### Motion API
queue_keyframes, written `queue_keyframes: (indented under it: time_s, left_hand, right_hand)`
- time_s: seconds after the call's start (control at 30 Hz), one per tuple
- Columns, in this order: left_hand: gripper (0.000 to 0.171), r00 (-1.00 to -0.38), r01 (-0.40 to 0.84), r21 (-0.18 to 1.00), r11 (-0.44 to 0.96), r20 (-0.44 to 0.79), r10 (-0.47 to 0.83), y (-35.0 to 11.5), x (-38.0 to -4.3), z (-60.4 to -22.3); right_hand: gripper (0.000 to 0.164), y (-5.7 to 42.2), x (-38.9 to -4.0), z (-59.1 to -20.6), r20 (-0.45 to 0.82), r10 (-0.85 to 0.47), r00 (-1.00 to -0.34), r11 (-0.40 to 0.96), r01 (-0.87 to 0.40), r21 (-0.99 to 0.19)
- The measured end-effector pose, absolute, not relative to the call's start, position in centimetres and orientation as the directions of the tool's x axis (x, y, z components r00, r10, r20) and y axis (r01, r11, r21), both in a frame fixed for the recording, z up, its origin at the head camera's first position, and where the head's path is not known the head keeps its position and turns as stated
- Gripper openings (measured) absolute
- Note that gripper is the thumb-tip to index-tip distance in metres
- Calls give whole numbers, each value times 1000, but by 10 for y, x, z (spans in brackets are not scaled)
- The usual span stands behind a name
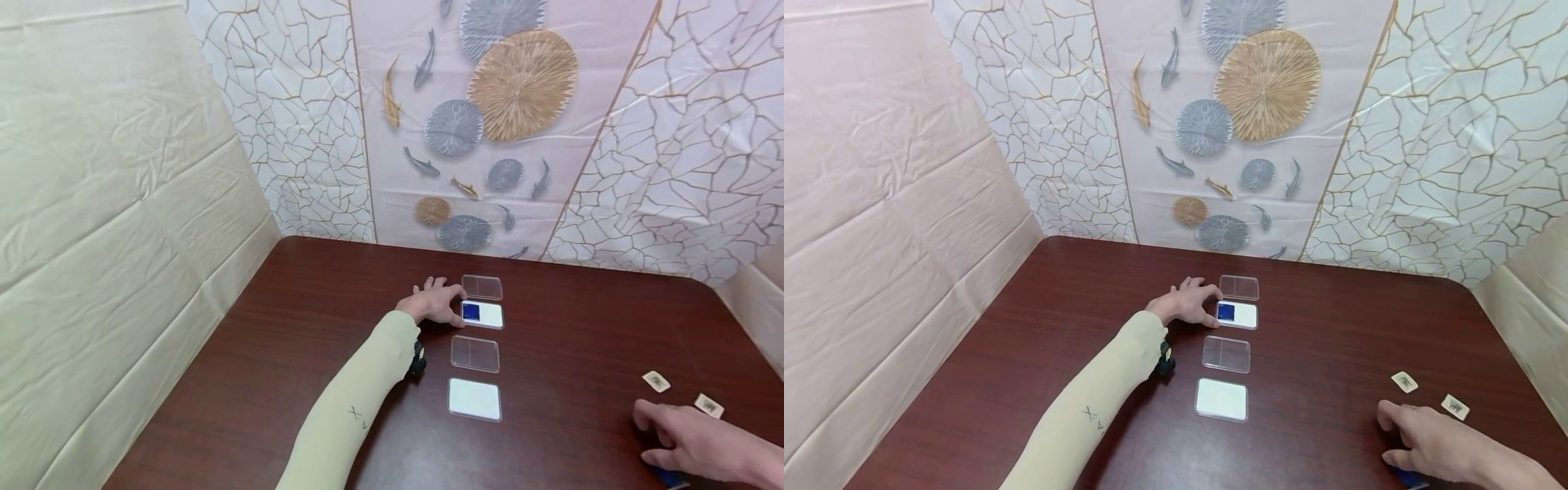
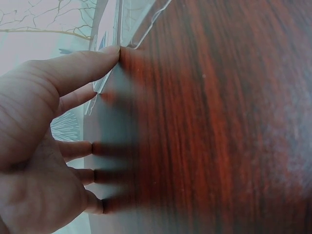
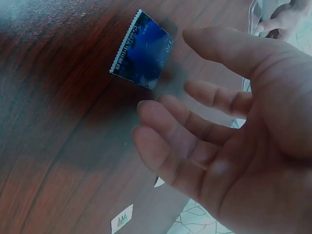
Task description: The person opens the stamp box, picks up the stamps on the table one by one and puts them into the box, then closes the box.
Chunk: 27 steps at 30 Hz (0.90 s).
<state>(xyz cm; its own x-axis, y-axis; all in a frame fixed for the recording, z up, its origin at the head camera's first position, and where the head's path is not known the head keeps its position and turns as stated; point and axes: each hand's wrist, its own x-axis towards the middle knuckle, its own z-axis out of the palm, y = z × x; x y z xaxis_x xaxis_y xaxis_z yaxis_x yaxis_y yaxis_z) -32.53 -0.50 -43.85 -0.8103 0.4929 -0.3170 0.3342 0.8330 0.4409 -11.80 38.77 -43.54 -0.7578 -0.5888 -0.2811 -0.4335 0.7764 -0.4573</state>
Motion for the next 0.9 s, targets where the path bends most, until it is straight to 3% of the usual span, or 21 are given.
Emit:
queue_keyframes:
  time_s: [0.37,0.67,0.8,0.9]
  left_hand:
    - [54,-813,335,450,828,-307,495,-5,-322,-437]
    - [54,-817,330,448,831,-305,489,-6,-323,-437]
    - [55,-817,331,447,831,-305,490,-6,-323,-438]
    - [55,-815,333,444,832,-307,491,-5,-324,-438]
  right_hand:
    - [35,390,-107,-445,-170,-594,-786,785,-522,-334]
    - [46,390,-103,-450,17,-683,-730,689,-651,-318]
    - [47,392,-101,-448,13,-670,-742,714,-649,-262]
    - [44,393,-101,-447,-95,-616,-782,773,-576,-265]
